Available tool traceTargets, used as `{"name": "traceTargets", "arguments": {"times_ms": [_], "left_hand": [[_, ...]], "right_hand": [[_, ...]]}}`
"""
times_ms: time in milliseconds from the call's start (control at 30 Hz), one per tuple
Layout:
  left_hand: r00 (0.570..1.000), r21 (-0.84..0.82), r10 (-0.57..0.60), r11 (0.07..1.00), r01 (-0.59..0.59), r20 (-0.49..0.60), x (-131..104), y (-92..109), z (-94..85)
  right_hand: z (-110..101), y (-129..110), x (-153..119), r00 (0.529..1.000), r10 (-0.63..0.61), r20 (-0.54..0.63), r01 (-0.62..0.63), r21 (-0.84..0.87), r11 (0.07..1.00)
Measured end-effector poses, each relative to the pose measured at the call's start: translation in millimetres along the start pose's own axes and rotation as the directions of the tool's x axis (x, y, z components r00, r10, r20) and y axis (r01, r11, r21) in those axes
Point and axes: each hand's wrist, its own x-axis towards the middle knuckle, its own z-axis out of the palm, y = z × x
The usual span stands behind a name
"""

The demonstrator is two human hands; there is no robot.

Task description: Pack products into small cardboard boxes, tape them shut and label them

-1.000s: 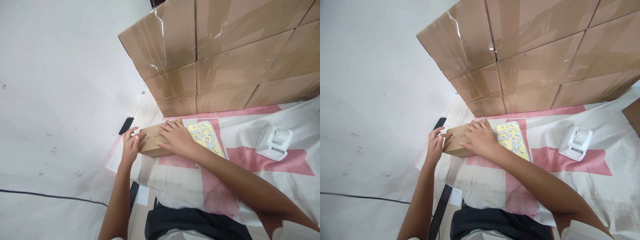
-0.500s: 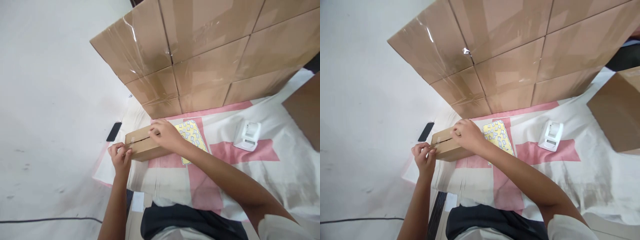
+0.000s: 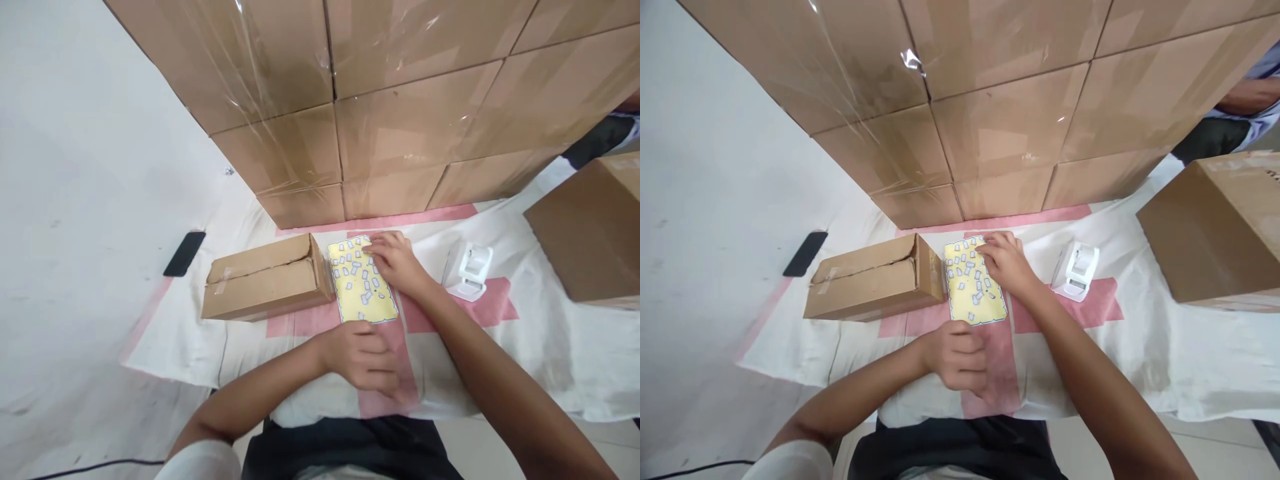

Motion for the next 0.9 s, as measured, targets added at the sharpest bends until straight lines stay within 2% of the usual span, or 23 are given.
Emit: {"name": "traceTargets", "arguments": {"times_ms": [33, 100, 167, 200, 267, 300, 333, 467, 633, 733, 833, 900], "left_hand": [[0.992, 0.021, 0.104, 0.994, -0.105, 0.073, 17, -5, 4.0], [0.974, 0.105, 0.215, 0.970, -0.222, 0.070, 37, -15, 14.2], [0.947, 0.243, 0.311, 0.927, -0.285, -0.076, 42, -23, 25.0], [0.912, 0.320, 0.375, 0.896, -0.309, -0.169, 40, -27, 29.4], [0.806, 0.451, 0.490, 0.833, -0.320, -0.332, 35, -31, 34.7], [0.764, 0.492, 0.522, 0.813, -0.311, -0.379, 32, -32, 35.5], [0.744, 0.515, 0.534, 0.803, -0.299, -0.401, 31, -33, 35.3], [0.777, 0.531, 0.507, 0.803, -0.270, -0.373, 30, -31, 31.2], [0.716, 0.495, 0.532, 0.817, -0.295, -0.452, 34, -26, 27.8], [0.715, 0.484, 0.522, 0.826, -0.288, -0.466, 33, -24, 26.1], [0.720, 0.486, 0.507, 0.832, -0.267, -0.473, 34, -24, 23.9], [0.721, 0.488, 0.503, 0.834, -0.260, -0.476, 35, -25, 23.1]], "right_hand": [[-4, 0, 1, 1.000, 0.006, -0.002, -0.006, -0.027, 1.000], [-12, 2, 2, 1.000, 0.005, 0.011, -0.005, -0.072, 0.997], [-16, 3, 1, 0.997, -0.024, 0.067, 0.031, -0.112, 0.993], [-17, 3, 1, 0.994, -0.040, 0.103, 0.054, -0.129, 0.990], [-14, 3, 0, 0.987, -0.052, 0.153, 0.076, -0.157, 0.985], [-12, 2, 0, 0.986, -0.043, 0.161, 0.070, -0.168, 0.983], [-9, 2, 0, 0.987, -0.027, 0.158, 0.056, -0.178, 0.982], [1, -2, 3, 0.990, 0.040, 0.136, -0.014, -0.189, 0.982], [2, -7, 8, 0.986, 0.046, 0.157, -0.015, -0.192, 0.981], [0, -10, 9, 0.985, 0.069, 0.159, -0.029, -0.242, 0.970], [-3, -14, 9, 0.992, 0.088, 0.094, -0.063, -0.241, 0.969], [-4, -18, 9, 0.995, 0.097, 0.008, -0.095, -0.126, 0.987]]}}
